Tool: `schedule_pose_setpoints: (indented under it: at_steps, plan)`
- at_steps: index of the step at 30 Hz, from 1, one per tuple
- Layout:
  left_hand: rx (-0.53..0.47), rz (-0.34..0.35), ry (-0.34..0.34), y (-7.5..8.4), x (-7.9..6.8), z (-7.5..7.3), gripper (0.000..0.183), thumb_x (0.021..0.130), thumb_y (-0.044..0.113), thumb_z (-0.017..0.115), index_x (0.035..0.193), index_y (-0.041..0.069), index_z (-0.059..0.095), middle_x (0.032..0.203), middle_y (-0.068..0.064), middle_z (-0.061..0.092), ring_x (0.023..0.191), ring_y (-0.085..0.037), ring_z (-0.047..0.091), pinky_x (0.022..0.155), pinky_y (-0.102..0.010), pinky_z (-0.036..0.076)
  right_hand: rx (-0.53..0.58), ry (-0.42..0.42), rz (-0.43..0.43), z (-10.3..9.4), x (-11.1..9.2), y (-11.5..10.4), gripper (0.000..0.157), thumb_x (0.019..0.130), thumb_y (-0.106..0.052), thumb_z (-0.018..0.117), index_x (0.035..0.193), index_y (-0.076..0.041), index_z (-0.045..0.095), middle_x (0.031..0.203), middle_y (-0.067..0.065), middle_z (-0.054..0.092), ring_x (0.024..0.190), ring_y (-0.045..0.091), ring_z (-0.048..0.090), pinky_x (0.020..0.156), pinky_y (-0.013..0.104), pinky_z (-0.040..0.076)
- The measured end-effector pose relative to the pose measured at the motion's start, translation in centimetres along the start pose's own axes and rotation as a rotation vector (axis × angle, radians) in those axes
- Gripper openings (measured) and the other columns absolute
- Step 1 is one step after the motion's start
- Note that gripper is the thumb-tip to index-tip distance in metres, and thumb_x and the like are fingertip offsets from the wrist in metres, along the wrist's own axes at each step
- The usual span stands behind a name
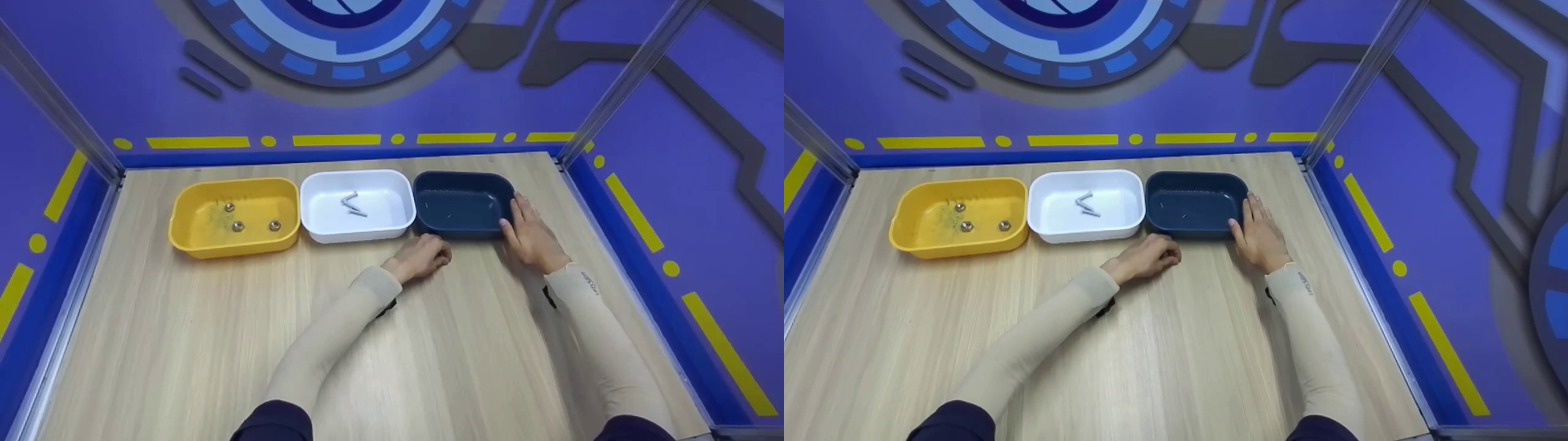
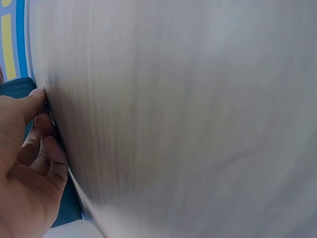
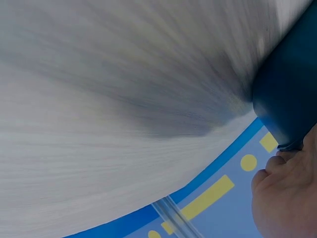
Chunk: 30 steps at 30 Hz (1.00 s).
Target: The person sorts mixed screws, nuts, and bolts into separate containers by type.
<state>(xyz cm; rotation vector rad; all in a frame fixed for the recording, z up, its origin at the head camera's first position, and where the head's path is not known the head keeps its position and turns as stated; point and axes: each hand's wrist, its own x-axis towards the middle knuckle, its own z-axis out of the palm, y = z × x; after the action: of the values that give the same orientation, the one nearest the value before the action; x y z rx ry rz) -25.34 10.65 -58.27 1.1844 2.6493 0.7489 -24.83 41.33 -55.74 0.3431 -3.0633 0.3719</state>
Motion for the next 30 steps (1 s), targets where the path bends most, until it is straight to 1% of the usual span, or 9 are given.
schedule_pose_setpoints:
  at_steps: [8, 12, 15, 18, 20, 24, 27, 30]
  plan:
    - [0.049, 0.009, 0.007, 0.22, 0.07, 0.15, 0.016, 0.106, 0.023, 0.066, 0.108, 0.018, 0.081, 0.11, 0.002, 0.078, 0.107, -0.014, 0.073, 0.091, -0.035, 0.061, -0.002, -0.024, 0.017, -0.2, -0.04, 0.04, 0.077, 0.116, -0.046, 0.027, 0.165, 0.013, 0.018, 0.176, 0.03, 0.012, 0.163, 0.049, 0.015, 0.133, 0.063, 0.017]
    - [0.067, 0.021, 0.014, 0.26, 0.03, 0.27, 0.016, 0.106, 0.023, 0.066, 0.109, 0.017, 0.08, 0.111, 0.001, 0.078, 0.107, -0.015, 0.073, 0.091, -0.035, 0.061, 0.006, -0.025, 0.018, -0.14, -0.08, 0.05, 0.077, 0.116, -0.046, 0.027, 0.165, 0.013, 0.018, 0.176, 0.03, 0.011, 0.164, 0.048, 0.013, 0.133, 0.063, 0.016]
    - [0.084, 0.032, 0.017, 0.27, -0.01, 0.37, 0.014, 0.105, 0.021, 0.067, 0.107, 0.016, 0.08, 0.109, 0.001, 0.077, 0.104, -0.016, 0.073, 0.088, -0.035, 0.061, 0.007, -0.028, 0.013, -0.08, -0.08, 0.04, 0.076, 0.116, -0.045, 0.027, 0.165, 0.013, 0.018, 0.176, 0.03, 0.011, 0.164, 0.048, 0.012, 0.134, 0.062, 0.016]
    - [0.093, 0.039, 0.002, 0.27, -0.07, 0.35, 0.013, 0.105, 0.02, 0.067, 0.106, 0.018, 0.08, 0.108, 0.001, 0.076, 0.103, -0.015, 0.071, 0.086, -0.034, 0.061, 0.005, -0.021, -0.006, -0.03, -0.08, 0.04, 0.074, 0.117, -0.041, 0.029, 0.163, 0.015, 0.019, 0.176, 0.032, 0.011, 0.164, 0.049, 0.013, 0.133, 0.063, 0.016]
    - [0.087, 0.041, -0.013, 0.27, -0.16, 0.23, 0.013, 0.105, 0.021, 0.067, 0.106, 0.018, 0.08, 0.108, 0.002, 0.076, 0.103, -0.015, 0.071, 0.086, -0.035, 0.06, 0.005, -0.015, -0.017, 0.01, -0.09, 0.06, 0.072, 0.117, -0.039, 0.031, 0.163, 0.016, 0.02, 0.175, 0.033, 0.012, 0.163, 0.05, 0.014, 0.133, 0.063, 0.017]
    - [0.064, 0.047, -0.038, 0.13, -0.36, -0.15, 0.015, 0.106, 0.021, 0.068, 0.113, 0.018, 0.08, 0.115, 0.001, 0.076, 0.111, -0.016, 0.07, 0.093, -0.035, 0.06, 0.003, -0.002, -0.028, 0.06, -0.06, 0.08, 0.071, 0.117, -0.036, 0.032, 0.162, 0.017, 0.021, 0.174, 0.034, 0.013, 0.162, 0.051, 0.017, 0.133, 0.063, 0.018]
    - [0.035, 0.063, -0.043, -0.08, -0.43, -0.39, 0.018, 0.106, 0.018, 0.067, 0.118, 0.017, 0.081, 0.12, 0.0, 0.077, 0.117, -0.018, 0.07, 0.101, -0.034, 0.059, 0.003, 0.002, -0.024, 0.03, -0.04, 0.07, 0.071, 0.117, -0.037, 0.032, 0.162, 0.017, 0.021, 0.175, 0.033, 0.013, 0.162, 0.05, 0.017, 0.133, 0.063, 0.018]
    - [0.008, 0.083, -0.038, -0.28, -0.4, -0.5, 0.019, 0.105, 0.015, 0.068, 0.118, 0.016, 0.081, 0.12, -0.001, 0.078, 0.118, -0.019, 0.071, 0.103, -0.034, 0.058, 0.006, 0.0, -0.016, -0.04, -0.06, 0.07, 0.072, 0.117, -0.039, 0.032, 0.163, 0.016, 0.021, 0.175, 0.032, 0.013, 0.163, 0.049, 0.016, 0.133, 0.063, 0.018]
